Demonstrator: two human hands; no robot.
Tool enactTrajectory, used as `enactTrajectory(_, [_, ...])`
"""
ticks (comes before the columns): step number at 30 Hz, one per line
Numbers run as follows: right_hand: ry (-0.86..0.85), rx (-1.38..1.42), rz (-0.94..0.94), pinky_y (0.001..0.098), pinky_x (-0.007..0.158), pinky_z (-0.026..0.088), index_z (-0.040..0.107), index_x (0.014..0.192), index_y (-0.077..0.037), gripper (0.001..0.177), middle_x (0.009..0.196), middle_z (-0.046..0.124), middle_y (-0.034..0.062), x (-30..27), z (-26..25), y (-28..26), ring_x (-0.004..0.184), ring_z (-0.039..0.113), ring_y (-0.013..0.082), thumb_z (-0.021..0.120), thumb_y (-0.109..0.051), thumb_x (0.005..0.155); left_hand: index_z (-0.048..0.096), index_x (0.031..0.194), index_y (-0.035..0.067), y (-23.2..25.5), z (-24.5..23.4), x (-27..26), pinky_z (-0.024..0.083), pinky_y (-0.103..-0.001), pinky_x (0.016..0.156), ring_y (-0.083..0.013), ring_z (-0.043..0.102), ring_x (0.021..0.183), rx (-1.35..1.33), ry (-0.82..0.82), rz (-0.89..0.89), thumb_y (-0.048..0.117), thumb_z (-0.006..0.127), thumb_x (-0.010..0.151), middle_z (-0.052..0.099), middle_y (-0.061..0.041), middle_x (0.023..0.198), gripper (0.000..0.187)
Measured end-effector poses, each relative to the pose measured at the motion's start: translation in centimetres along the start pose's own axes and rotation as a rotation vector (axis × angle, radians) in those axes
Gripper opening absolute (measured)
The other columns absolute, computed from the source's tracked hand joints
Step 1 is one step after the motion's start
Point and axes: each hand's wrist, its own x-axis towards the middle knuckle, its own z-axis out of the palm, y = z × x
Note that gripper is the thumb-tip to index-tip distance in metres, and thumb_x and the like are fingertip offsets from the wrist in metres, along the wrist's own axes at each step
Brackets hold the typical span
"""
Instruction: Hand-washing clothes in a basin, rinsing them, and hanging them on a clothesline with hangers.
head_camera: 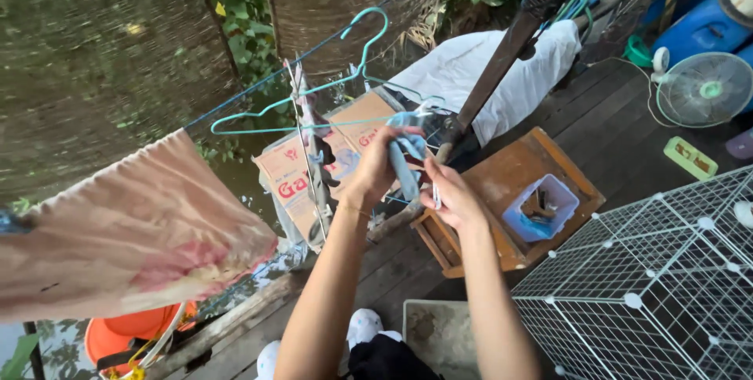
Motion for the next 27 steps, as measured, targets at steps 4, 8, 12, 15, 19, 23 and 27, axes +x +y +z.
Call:
enactTrajectory(4, [-0.082, 0.122, -0.008, 0.0151, 0.037, 0.033, 0.063, 0.135, -0.018, 0.043, 0.096, 0.072, -0.0015, 1.9, -1.3, 1.8, 0.045, 0.046, -0.0009, 0.060, -0.036, 0.096, 0.067, 0.122, 0.008, 1.6, -0.3, -0.6, 0.058, -0.039, 0.087, -0.0197, 0.066, 0.093, 0.383, -0.037, 0.023, 0.039, 0.050, 0.094, 0.069, -0.008, 0.099, 0.045])
enactTrajectory(8, [-0.024, -0.009, -0.188, 0.0231, 0.042, 0.039, 0.067, 0.117, -0.004, 0.020, 0.092, 0.067, 0.0029, 4.0, -2.8, 2.4, 0.051, 0.052, 0.0066, 0.066, -0.019, 0.103, 0.069, 0.124, 0.004, 2.7, -1.2, -1.4, 0.050, -0.035, 0.094, -0.0189, 0.060, 0.106, 1.024, -0.117, 0.196, 0.061, 0.051, 0.103, 0.066, -0.008, 0.113, 0.063])
enactTrajectory(12, [0.079, 0.099, -0.146, 0.0244, 0.041, 0.041, 0.068, 0.108, -0.005, 0.016, 0.090, 0.070, 0.0038, 4.2, -0.8, -1.1, 0.051, 0.057, 0.0095, 0.062, -0.017, 0.100, 0.068, 0.131, 0.004, 3.7, -0.5, -3.1, 0.048, -0.038, 0.103, -0.0216, 0.064, 0.117, 1.067, -0.368, 0.552, 0.045, 0.065, 0.104, 0.071, -0.011, 0.126, 0.049])
enactTrajectory(15, [-0.029, 0.154, -0.100, 0.0232, 0.041, 0.041, 0.068, 0.103, -0.002, 0.029, 0.084, 0.074, 0.0055, 4.0, 0.5, -1.8, 0.048, 0.056, 0.0099, 0.058, -0.030, 0.098, 0.071, 0.112, 0.001, 1.8, -2.6, -2.1, 0.054, -0.039, 0.083, -0.0240, 0.067, 0.095, 1.505, 0.036, 0.393, 0.032, 0.084, 0.081, 0.069, -0.019, 0.105, 0.047])
enactTrajectory(19, [-0.122, 0.034, -0.138, 0.0228, 0.041, 0.037, 0.060, 0.094, -0.007, 0.025, 0.069, 0.060, 0.0013, 6.0, -0.9, 0.1, 0.053, 0.061, 0.0137, 0.067, -0.025, 0.110, 0.068, 0.113, -0.002, 4.2, -0.5, -4.5, 0.051, -0.039, 0.076, -0.0270, 0.062, 0.088, 1.447, -0.004, 0.625, 0.028, 0.091, 0.067, 0.068, -0.021, 0.100, 0.060])
enactTrajectory(23, [-0.037, -0.129, -0.181, 0.0208, 0.044, 0.035, 0.073, 0.096, -0.003, 0.008, 0.075, 0.066, -0.0015, 6.7, 0.7, -1.1, 0.051, 0.051, 0.0054, 0.073, -0.011, 0.094, 0.073, 0.100, 0.003, 5.5, -3.0, -3.3, 0.052, -0.034, 0.071, -0.0191, 0.065, 0.077, 1.289, 0.014, 0.342, 0.035, 0.088, 0.074, 0.072, -0.012, 0.084, 0.043])
enactTrajectory(27, [-0.030, -0.186, -0.157, 0.0212, 0.041, 0.033, 0.072, 0.092, -0.004, 0.012, 0.073, 0.067, -0.0019, 10.2, 0.8, -1.0, 0.047, 0.048, 0.0052, 0.071, -0.016, 0.095, 0.076, 0.087, 0.002, 6.1, -4.3, -0.5, 0.054, -0.039, 0.066, -0.0249, 0.069, 0.068, 1.402, 0.278, 0.233, 0.034, 0.089, 0.068, 0.073, -0.014, 0.075, 0.040])
